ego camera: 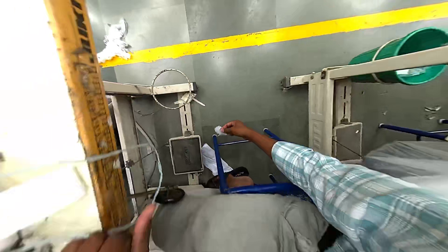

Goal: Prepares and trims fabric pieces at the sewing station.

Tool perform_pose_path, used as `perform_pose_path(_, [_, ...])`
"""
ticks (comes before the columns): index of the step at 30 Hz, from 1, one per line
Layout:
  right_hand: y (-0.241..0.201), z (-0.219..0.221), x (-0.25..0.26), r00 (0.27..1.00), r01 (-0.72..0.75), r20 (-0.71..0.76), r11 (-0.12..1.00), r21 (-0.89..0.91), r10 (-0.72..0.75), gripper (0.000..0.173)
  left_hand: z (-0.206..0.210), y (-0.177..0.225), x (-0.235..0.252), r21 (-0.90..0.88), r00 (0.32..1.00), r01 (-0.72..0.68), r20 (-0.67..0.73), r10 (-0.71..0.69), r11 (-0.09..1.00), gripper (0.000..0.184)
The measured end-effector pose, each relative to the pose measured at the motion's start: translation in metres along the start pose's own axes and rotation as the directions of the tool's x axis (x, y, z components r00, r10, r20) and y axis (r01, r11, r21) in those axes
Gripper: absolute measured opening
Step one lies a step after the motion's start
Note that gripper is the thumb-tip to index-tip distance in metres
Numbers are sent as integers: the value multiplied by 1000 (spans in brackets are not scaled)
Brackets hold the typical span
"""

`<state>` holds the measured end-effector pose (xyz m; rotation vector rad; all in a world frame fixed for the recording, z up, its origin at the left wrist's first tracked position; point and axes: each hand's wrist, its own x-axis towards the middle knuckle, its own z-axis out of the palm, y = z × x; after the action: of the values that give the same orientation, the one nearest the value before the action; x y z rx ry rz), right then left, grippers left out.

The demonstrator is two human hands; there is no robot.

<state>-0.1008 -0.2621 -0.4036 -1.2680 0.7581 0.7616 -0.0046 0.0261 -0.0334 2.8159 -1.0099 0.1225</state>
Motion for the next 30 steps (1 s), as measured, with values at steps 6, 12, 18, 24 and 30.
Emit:
perform_pose_path(6, [-84, 4, -76, 935, 193, 291, 979, 62, -202, 21, -14, 20, 2, 115, 940, -92, -318, 125, 989, 50])
perform_pose_path(12, [-185, 53, -192, 785, 513, 440, 856, -65, -437, 20, -49, 100, -95, -465, 804, 277, -368, -468, 841, 35])
perform_pose_path(18, [-224, 102, -314, 681, 630, 547, 771, -96, -488, 14, -59, 120, -131, -755, 678, 353, -201, -707, 553, 31])
perform_pose_path(24, [-217, 137, -376, 643, 711, 518, 690, -132, -564, 13, -86, 128, -111, -845, 633, 336, -124, -764, 416, 29])
perform_pose_path(30, [-209, 141, -380, 653, 705, 509, 696, -138, -561, 15, -93, 121, -113, -878, 659, 345, -25, -752, 331, 19])
